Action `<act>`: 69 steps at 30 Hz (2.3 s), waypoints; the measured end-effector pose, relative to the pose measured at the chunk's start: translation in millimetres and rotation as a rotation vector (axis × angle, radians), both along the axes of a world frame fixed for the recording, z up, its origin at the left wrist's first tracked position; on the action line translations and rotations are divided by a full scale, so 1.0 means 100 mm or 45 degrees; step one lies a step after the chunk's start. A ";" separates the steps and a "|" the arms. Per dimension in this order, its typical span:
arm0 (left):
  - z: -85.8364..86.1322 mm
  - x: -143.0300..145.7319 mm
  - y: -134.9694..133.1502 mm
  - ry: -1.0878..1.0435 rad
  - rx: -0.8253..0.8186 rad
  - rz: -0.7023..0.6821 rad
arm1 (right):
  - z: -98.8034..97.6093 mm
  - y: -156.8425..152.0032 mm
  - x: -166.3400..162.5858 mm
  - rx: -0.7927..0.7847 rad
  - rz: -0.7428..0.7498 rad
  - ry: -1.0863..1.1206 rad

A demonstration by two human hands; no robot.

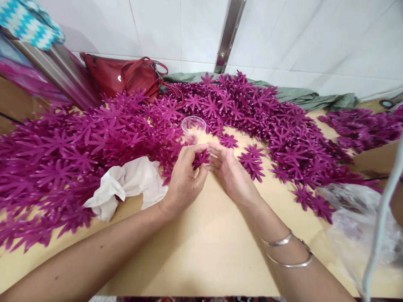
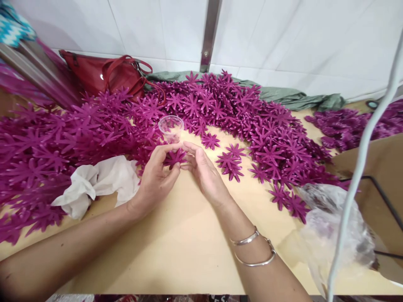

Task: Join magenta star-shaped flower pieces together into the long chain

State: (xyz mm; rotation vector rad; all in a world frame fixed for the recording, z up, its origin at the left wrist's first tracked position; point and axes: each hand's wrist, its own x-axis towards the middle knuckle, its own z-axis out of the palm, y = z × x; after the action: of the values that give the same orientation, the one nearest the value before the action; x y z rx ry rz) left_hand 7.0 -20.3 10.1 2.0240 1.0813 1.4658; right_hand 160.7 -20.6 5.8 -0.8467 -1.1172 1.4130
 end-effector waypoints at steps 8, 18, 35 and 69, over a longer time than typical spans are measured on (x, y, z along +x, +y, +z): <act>-0.05 0.07 -0.08 0.104 -0.412 -0.607 | 0.02 0.04 0.13 0.115 -0.353 -0.151; -0.13 0.06 0.10 0.270 -0.286 -0.281 | 0.39 0.41 -0.15 0.380 0.227 -0.925; -0.24 -0.28 0.57 -0.522 -0.581 -0.409 | 0.12 0.61 -0.07 0.186 -0.004 -0.444; -0.11 -0.20 0.42 -0.591 -0.776 -0.575 | -0.04 0.17 0.14 0.289 -0.353 -0.564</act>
State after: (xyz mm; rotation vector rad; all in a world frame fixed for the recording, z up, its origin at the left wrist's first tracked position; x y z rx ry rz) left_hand -13.2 21.7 -0.6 1.3005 0.6950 1.1078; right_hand 175.2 -3.6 2.1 -1.1307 -1.3991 0.8707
